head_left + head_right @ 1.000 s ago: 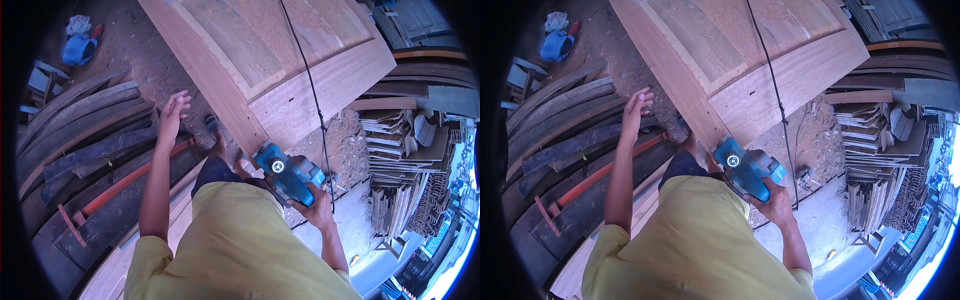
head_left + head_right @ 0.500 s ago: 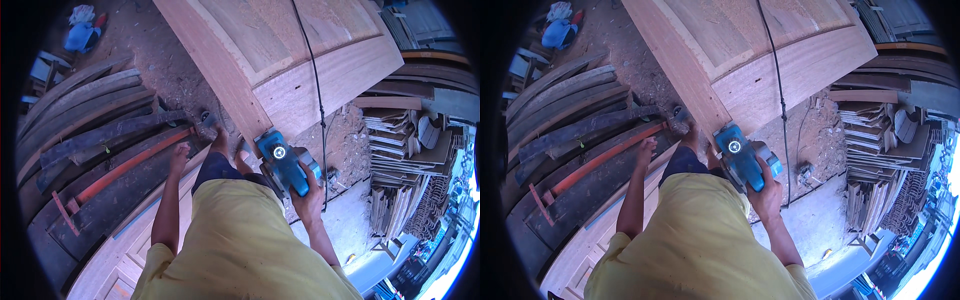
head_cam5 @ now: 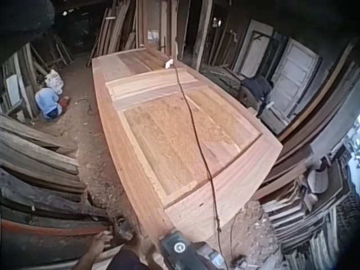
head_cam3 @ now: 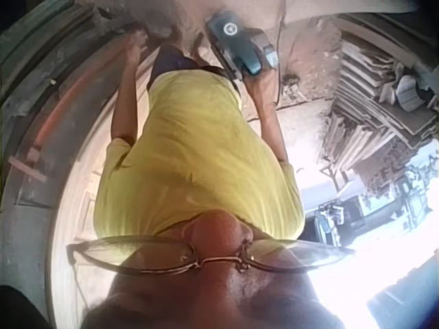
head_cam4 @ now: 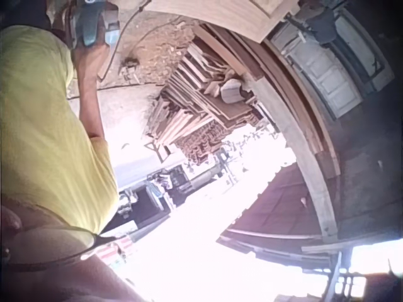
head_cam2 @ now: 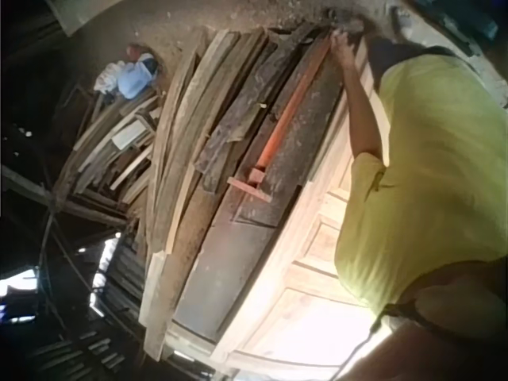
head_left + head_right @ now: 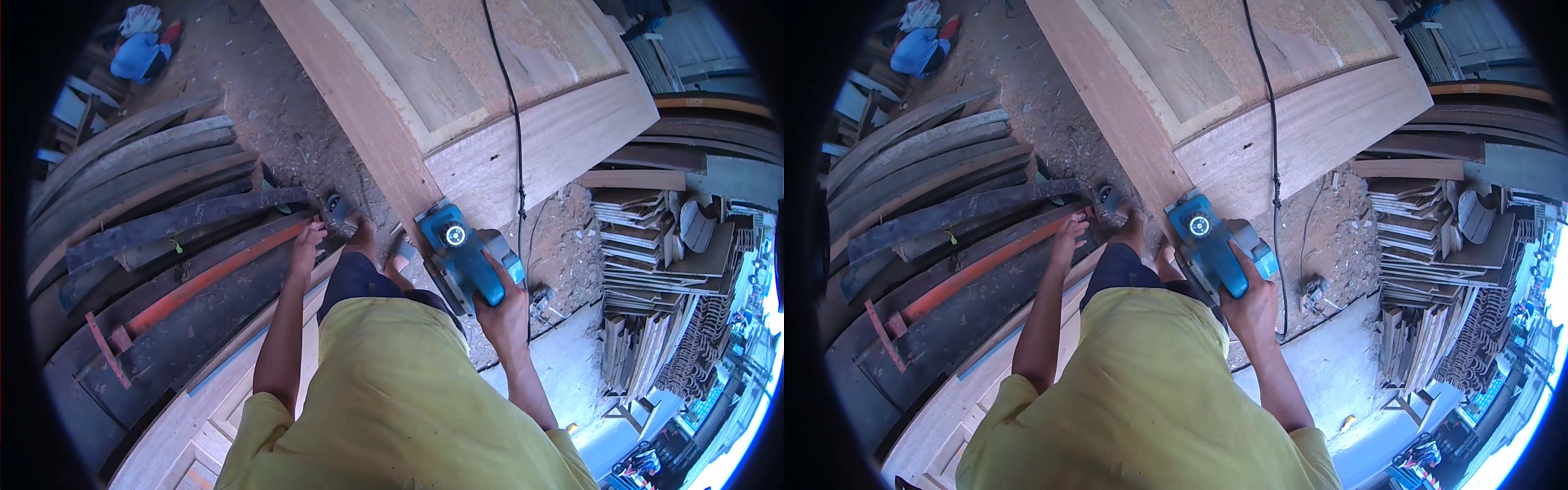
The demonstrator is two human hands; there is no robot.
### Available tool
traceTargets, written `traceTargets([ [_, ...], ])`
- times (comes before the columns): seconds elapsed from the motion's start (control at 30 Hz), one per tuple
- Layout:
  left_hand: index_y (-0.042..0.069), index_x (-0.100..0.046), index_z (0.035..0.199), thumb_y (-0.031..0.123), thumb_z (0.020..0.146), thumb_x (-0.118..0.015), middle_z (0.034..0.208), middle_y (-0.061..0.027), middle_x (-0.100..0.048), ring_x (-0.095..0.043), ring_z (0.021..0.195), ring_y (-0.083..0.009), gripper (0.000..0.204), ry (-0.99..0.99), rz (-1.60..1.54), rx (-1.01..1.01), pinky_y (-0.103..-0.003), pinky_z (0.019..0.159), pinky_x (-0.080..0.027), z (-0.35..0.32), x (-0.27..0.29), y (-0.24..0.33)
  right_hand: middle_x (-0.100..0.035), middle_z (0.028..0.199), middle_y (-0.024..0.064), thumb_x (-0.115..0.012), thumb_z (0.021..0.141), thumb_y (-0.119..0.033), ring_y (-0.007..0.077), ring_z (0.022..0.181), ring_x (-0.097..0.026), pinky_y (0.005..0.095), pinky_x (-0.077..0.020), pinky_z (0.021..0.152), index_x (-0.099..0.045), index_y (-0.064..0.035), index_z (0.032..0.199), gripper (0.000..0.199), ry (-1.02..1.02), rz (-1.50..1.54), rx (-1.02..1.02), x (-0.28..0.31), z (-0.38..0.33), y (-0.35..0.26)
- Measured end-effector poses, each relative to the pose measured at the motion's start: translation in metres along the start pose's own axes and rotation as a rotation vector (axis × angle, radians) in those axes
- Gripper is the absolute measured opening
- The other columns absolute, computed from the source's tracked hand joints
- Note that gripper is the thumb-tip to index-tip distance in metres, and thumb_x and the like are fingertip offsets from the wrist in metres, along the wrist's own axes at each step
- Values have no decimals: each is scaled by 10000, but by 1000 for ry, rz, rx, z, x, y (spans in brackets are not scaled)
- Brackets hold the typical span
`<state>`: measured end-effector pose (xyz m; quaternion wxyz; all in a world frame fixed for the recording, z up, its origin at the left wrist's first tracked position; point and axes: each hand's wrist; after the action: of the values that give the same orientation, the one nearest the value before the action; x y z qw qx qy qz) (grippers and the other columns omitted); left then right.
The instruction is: The person uses an electric power sander to smooth the surface and edges of a large wooden door, moving the tool in long strokes across the wood and occasionally checking the surface by hand.
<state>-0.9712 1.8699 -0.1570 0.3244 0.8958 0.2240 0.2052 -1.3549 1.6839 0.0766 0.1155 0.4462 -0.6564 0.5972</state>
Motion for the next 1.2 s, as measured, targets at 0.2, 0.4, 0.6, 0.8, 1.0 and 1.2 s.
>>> traceTargets([
  [0.2,16,-527,1576,731,1131,-257,1510,-210,-657,-544,1452,-341,884,-169,-288,-82,-497,1215,-386,-12,-44,66,-781,1056,258,-787,787,-34,482,949,-750,522,-618,880,-665,-198,1502,743,-1,-16,14,-9,20,-11],
  [0.4,17,-435,1628,769,1114,-165,1528,-251,-631,-533,1467,-334,950,-298,-438,-92,-485,1227,-355,-18,-67,112,-779,1070,268,-812,780,-43,498,1006,-741,531,-607,904,-674,-194,1488,737,3,-27,16,-19,43,-27],
  [0.6,4,-398,1646,823,1081,-159,1517,-273,-637,-480,1521,-370,1024,-349,-489,-99,-537,1283,-270,-13,-73,123,-773,1121,280,-820,781,-47,502,1052,-736,539,-599,928,-679,-182,1479,725,-14,-41,-1,-25,72,-50],
  [0.8,10,-387,1656,831,1077,-162,1520,-267,-638,-476,1524,-374,1030,-328,-511,-68,-546,1287,-270,-3,-65,111,-779,1086,293,-756,817,-26,453,1039,-773,486,-613,901,-697,-160,1473,672,2,-79,33,-34,102,-83],
  [1.0,14,-380,1664,855,1061,-177,1514,-258,-647,-470,1526,-389,1054,-259,-502,-24,-553,1284,-277,10,-48,91,-772,1037,315,-729,812,-36,457,983,-778,473,-613,878,-708,-74,1440,630,-8,-26,81,-49,135,-105],
  [1.2,19,-385,1663,844,1068,-174,1523,-258,-635,-472,1511,-414,1039,-204,-494,1,-549,1276,-292,25,-32,72,-769,1029,322,-727,825,-54,477,989,-768,486,-606,892,-721,-46,1406,581,28,-42,159,-68,180,-131],
])
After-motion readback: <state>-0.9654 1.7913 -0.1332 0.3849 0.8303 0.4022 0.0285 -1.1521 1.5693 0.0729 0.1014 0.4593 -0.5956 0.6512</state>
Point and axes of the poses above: each hand's wrist, its own z-axis towards the middle knuckle, its own x-axis out of the back of the hand, y = z × x
